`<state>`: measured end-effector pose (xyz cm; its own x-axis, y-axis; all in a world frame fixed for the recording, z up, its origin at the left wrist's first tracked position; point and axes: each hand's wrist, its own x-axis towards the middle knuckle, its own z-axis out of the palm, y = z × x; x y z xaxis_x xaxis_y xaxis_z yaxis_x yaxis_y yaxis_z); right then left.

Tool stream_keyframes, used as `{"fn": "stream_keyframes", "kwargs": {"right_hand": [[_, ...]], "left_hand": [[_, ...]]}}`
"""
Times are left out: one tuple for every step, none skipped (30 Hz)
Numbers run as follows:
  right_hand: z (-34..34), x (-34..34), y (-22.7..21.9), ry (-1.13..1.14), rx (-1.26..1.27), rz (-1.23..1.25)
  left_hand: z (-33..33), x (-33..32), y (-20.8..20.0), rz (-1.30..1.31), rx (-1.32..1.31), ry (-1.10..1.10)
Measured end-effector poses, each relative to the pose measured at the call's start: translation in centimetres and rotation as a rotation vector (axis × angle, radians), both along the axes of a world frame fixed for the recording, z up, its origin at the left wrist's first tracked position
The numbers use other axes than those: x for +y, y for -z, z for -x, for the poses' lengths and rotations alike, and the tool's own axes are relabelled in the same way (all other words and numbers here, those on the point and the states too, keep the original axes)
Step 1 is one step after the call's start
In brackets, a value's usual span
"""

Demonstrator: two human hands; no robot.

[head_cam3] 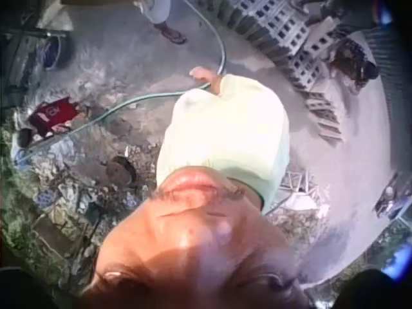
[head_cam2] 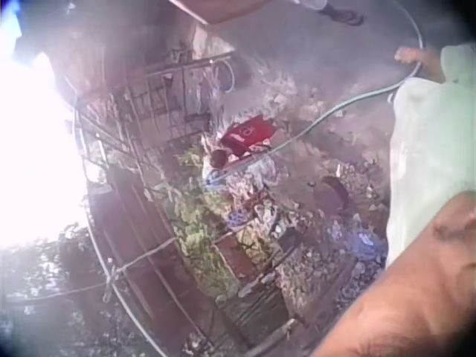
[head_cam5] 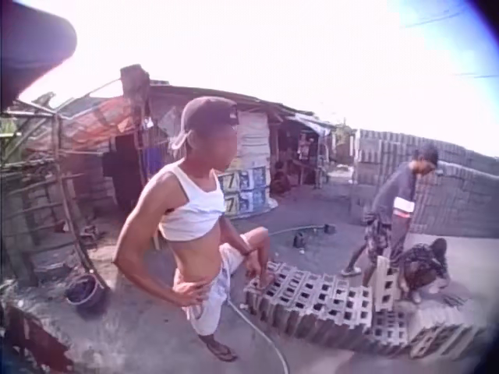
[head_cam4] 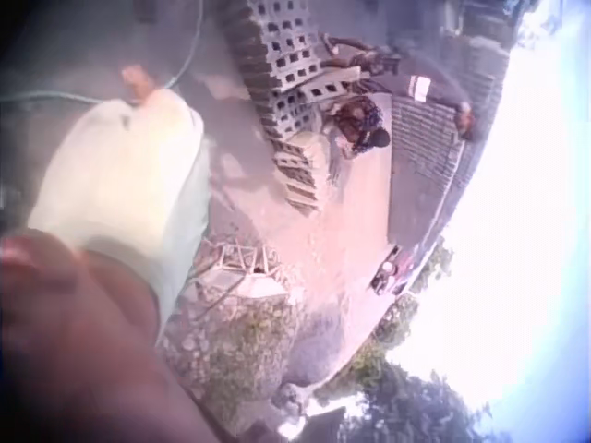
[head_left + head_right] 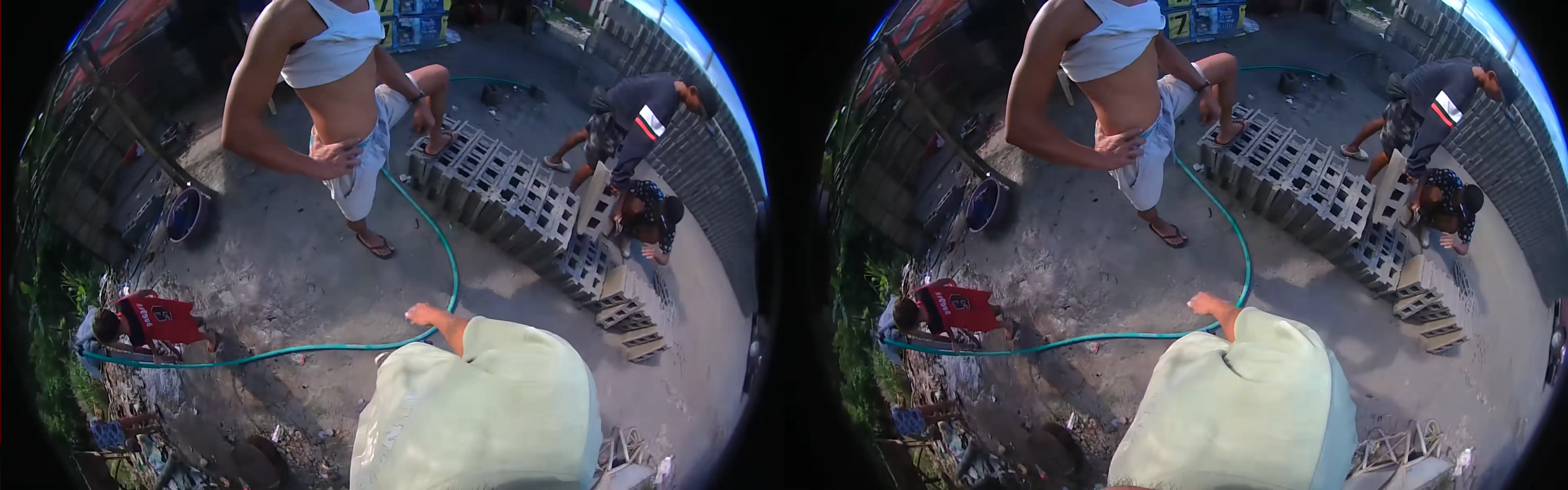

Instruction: The person walks across an outdoor worksite to a cement mixer, then touches and moves the wet concrete inside the drum by hand.

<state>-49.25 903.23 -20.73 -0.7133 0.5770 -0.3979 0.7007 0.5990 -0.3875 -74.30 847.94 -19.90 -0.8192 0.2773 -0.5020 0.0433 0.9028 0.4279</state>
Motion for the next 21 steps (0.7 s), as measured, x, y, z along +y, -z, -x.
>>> {"fn": "stream_keyframes", "kwargs": {"right_hand": [[5.1, 1.0, -4.9, 0.159, 0.1, 0.197], [8.5, 2.0, -8.2, 0.351, 0.265, 0.412], [12.0, 3.4, -10.3, 0.302, 0.336, 0.399], [15.2, 4.6, -11.7, 0.241, 0.403, 0.386], [18.5, 5.5, -12.6, 0.246, 0.402, 0.381], [21.3, 6.3, -13.4, 0.268, 0.413, 0.343], [23.9, 7.3, -13.6, 0.295, 0.429, 0.304], [26.1, 8.2, -13.2, 0.296, 0.426, 0.304], [27.4, 9.2, -12.8, 0.365, 0.436, 0.327], [28.5, 9.4, -12.0, 0.435, 0.451, 0.358], [28.7, 9.7, -10.5, 0.479, 0.414, 0.323], [27.9, 10.3, -8.0, 0.35, 0.229, 0.149], [27.6, 9.3, -7.1, 0.549, 0.17, 0.241], [25.8, 8.3, -5.4, 0.655, 0.02, 0.284], [24.2, 7.0, -4.3, 0.45, -0.208, 0.202], [23.2, 5.7, -1.8, 0.543, -0.324, 0.243], [23.0, 4.5, -2.0, 0.683, -0.266, 0.34], [19.9, 3.7, 3.1, 0.474, -0.289, 0.243], [22.0, 2.6, 1.0, 0.815, -0.26, 0.448], [24.3, 2.0, -3.9, 1.153, -0.22, 0.648], [25.0, 1.4, -3.5, 1.322, -0.175, 0.659]], "left_hand": [[2.6, 1.3, 0.4, 0.022, -0.001, 0.012], [5.7, 3.2, 0.4, 0.031, 0.004, 0.046], [8.8, 5.1, 0.1, 0.021, 0.009, 0.079], [11.6, 6.6, -0.1, 0.025, 0.01, 0.106], [14.4, 8.2, -0.1, 0.026, 0.016, 0.121], [17.0, 9.9, -0.1, 0.024, 0.022, 0.139], [20.0, 11.7, -0.2, 0.016, 0.027, 0.158], [22.8, 13.2, -0.1, 0.01, 0.027, 0.17], [25.9, 15.0, 0.1, -0.001, 0.03, 0.182], [29.4, 16.9, 0.1, -0.018, 0.038, 0.204], [32.8, 19.1, -0.7, -0.033, 0.045, 0.227], [36.5, 22.0, -1.2, -0.053, 0.055, 0.262], [40.0, 23.9, -2.3, -0.07, 0.063, 0.257], [43.8, 27.9, -3.6, -0.08, 0.063, 0.307], [47.0, 32.0, -4.9, -0.095, 0.06, 0.328], [50.4, 34.4, -4.4, -0.125, -0.015, 0.241], [53.9, 36.5, -3.6, -0.18, -0.04, 0.263], [55.4, 38.7, -5.4, -0.207, -0.051, 0.3], [56.6, 44.6, -8.2, -0.222, -0.004, 0.391], [58.5, 49.3, -8.8, -0.269, -0.029, 0.431], [60.2, 53.5, -9.3, -0.318, -0.078, 0.451]]}}
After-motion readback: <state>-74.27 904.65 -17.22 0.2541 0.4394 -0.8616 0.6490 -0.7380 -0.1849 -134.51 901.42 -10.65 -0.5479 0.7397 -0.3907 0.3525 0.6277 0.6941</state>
